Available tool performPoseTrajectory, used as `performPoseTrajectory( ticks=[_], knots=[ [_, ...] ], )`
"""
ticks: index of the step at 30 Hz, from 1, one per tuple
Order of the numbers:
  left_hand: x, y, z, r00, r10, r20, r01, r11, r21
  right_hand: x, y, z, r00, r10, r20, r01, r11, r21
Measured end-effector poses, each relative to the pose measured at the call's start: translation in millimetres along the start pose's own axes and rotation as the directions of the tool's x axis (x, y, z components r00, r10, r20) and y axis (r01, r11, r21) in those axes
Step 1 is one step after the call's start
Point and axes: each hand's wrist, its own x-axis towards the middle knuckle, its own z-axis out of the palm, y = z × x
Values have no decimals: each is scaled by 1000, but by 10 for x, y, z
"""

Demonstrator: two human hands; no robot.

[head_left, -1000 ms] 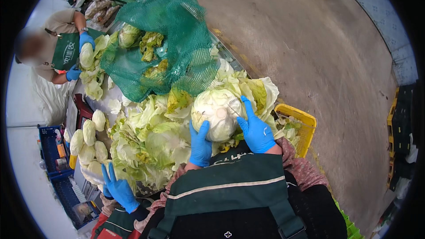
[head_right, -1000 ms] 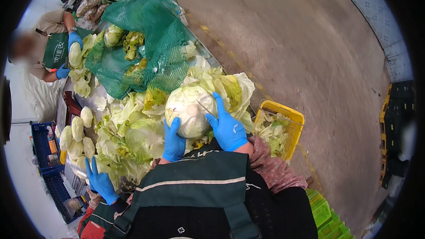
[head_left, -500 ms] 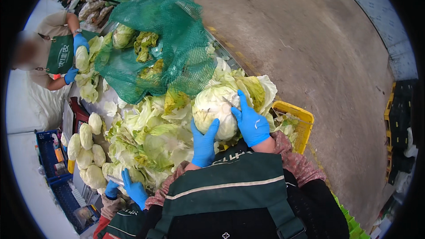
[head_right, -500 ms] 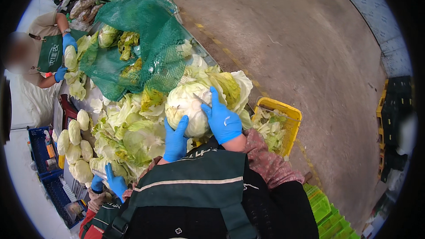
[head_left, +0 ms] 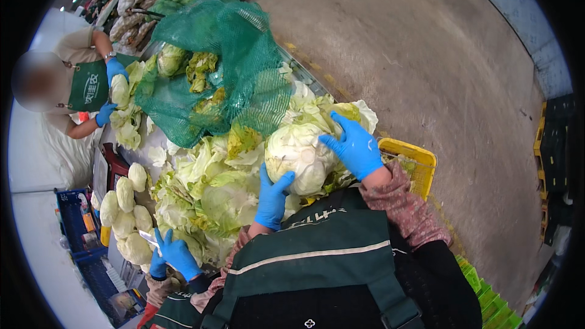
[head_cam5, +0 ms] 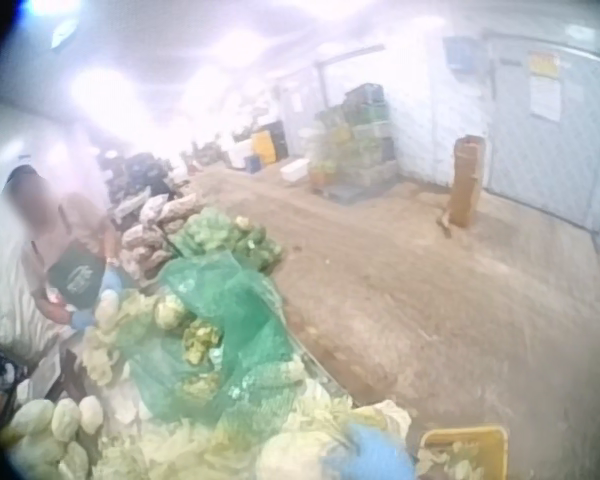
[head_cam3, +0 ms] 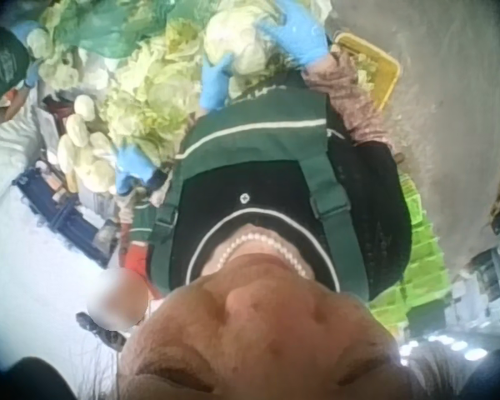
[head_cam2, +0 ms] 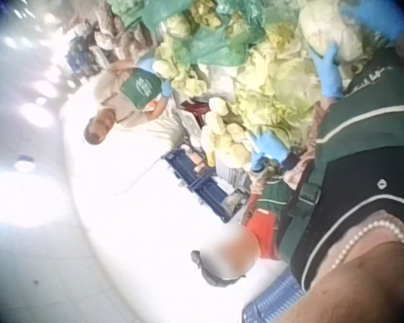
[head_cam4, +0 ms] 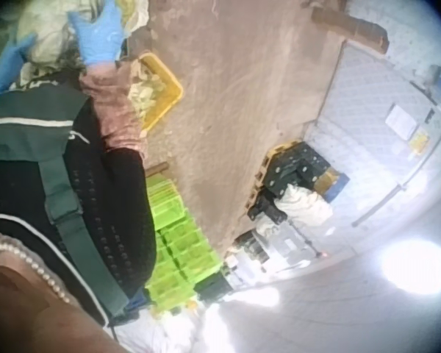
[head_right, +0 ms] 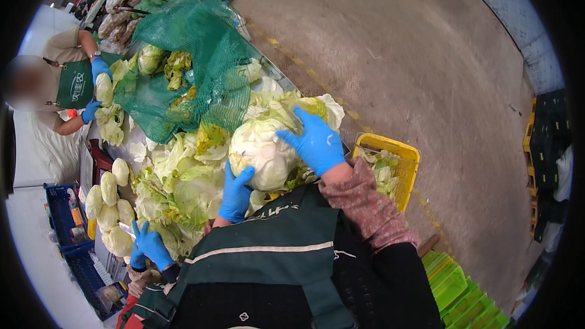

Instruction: The person trims outer leaves from cabbages using a knife and sorts them into piles and mesh bags on a metal table.

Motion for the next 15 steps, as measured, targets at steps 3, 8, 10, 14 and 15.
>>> performPoseTrajectory(
  ticks=[3,8,10,14,15],
  knots=[
    [65,61,11,999,-6,34,7,1000,-16,-48,-64,128,996,-71,-48,71,997,-9],
    [65,-16,16,999,30,17,-30,1000,-3,44,38,216,992,-127,-28,124,988,-87],
    [51,-38,37,999,32,0,-32,999,11,200,108,260,990,-127,-63,117,983,-141],
    [45,3,97,1000,23,-5,-23,999,-32,232,126,124,982,-186,19,185,982,48],
    [28,18,93,1000,17,-2,-17,998,-57,170,148,99,966,-239,103,231,970,80]
  ],
)
